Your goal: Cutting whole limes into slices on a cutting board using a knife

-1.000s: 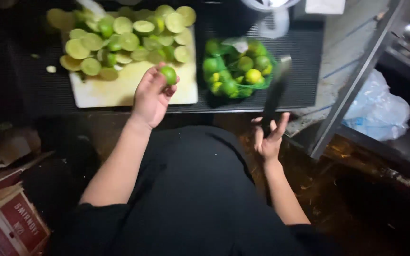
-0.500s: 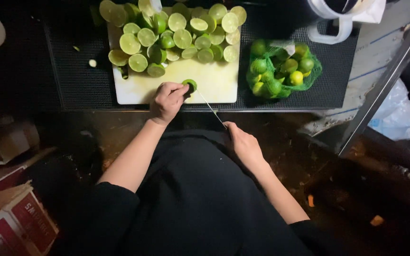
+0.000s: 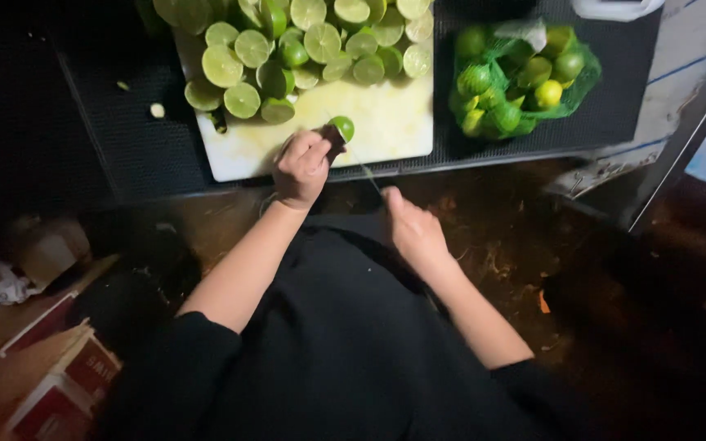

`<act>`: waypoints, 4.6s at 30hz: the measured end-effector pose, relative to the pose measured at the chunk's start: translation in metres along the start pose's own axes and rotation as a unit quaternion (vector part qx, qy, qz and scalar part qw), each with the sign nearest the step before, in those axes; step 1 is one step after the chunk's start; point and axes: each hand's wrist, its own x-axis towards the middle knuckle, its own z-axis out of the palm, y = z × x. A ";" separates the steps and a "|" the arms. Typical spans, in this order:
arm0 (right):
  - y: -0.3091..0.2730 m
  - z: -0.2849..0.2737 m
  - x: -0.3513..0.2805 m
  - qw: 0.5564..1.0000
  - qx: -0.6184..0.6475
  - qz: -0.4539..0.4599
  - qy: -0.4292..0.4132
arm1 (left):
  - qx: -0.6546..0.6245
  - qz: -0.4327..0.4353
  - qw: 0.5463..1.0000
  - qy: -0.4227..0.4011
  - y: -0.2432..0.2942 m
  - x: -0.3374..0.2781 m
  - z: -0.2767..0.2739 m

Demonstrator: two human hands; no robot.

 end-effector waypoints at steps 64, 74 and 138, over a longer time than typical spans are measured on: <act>0.196 0.005 -0.107 0.869 0.361 0.249 0.230 | 0.115 0.296 0.921 -0.225 0.217 0.164 0.187; 0.186 -0.007 -0.081 0.940 0.265 0.113 0.181 | -0.180 0.006 0.971 -0.155 0.116 0.108 0.028; 0.126 0.005 -0.032 0.980 0.178 0.031 0.081 | 0.146 0.099 0.974 -0.143 0.021 0.089 0.031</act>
